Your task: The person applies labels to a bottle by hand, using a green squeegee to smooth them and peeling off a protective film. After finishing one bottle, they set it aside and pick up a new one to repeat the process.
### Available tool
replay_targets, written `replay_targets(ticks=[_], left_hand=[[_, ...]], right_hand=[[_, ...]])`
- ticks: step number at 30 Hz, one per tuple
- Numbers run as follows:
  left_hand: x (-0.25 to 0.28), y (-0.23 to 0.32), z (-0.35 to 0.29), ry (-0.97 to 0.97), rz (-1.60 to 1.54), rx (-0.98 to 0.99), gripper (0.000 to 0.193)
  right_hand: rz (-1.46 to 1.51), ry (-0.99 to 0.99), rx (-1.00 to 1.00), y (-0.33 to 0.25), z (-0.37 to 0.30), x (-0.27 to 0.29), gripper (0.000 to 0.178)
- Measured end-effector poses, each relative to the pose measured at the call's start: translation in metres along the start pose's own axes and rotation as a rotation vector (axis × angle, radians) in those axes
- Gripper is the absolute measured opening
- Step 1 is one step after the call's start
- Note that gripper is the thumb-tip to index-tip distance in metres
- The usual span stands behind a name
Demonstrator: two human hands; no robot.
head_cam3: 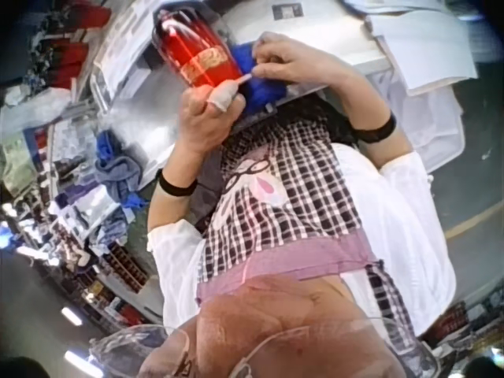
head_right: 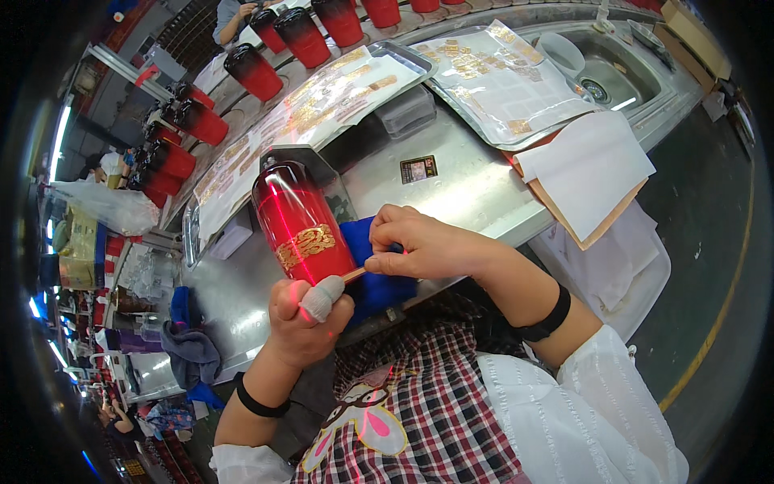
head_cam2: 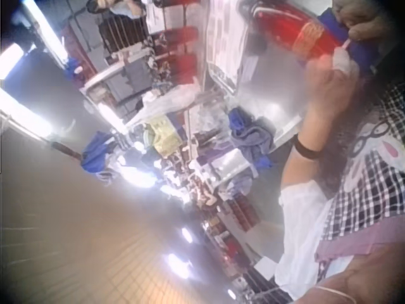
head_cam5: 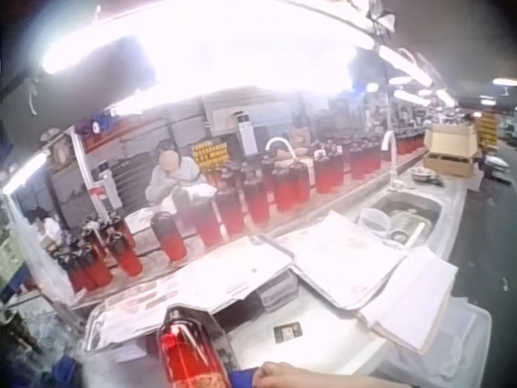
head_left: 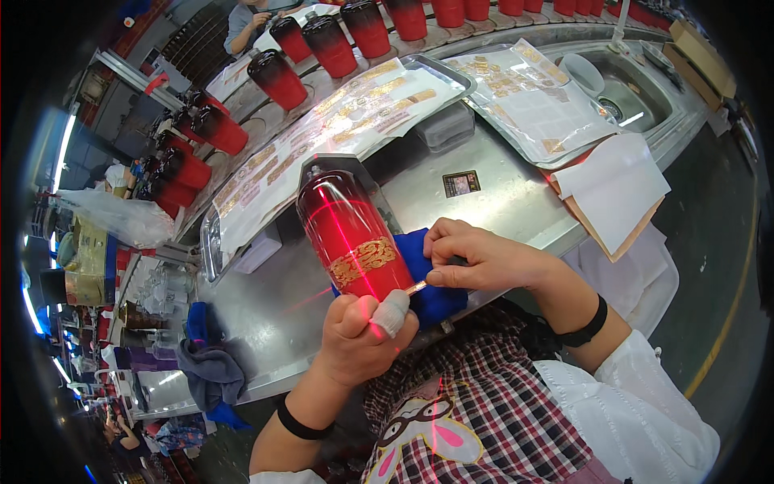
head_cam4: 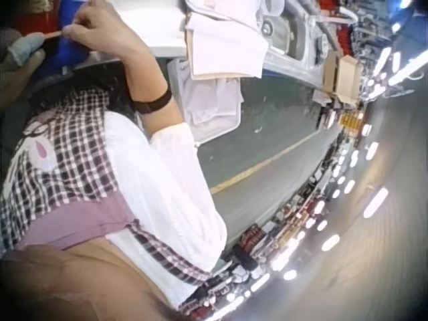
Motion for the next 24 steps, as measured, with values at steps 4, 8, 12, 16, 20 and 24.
replay_targets(ticks=[4, 8, 12, 16, 20, 24], left_hand=[[0.002, -0.003, -0.008, 0.107, -0.060, -0.004, 0.019], [0.004, -0.006, -0.023, 0.128, -0.061, 0.096, 0.019], [0.006, 0.000, 0.000, 0.084, -0.044, 0.005, 0.020], [-0.007, 0.005, 0.001, -0.076, 0.086, -0.049, 0.021], [0.002, -0.004, -0.019, 0.112, -0.056, 0.066, 0.021], [0.005, -0.003, -0.011, 0.064, -0.040, 0.075, 0.020]], right_hand=[[-0.010, 0.021, 0.025, -0.002, 0.001, -0.001, 0.029], [-0.002, 0.031, 0.038, -0.002, 0.003, -0.003, 0.030], [-0.004, 0.007, 0.002, 0.001, 0.002, -0.001, 0.029], [0.003, 0.019, 0.019, 0.000, 0.003, -0.001, 0.029], [-0.016, 0.027, 0.022, -0.002, 0.003, -0.003, 0.029], [-0.022, 0.018, 0.020, 0.000, 0.004, -0.004, 0.030]])
Point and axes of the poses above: each hand's wrist, its own z-axis towards the middle knuckle, its own x-axis out of the back of the hand, y = z × x, the point moved 6 cm from there along z, towards the middle knuckle, and after that the axes turned 14 degrees about x, right-handed, at the moved point
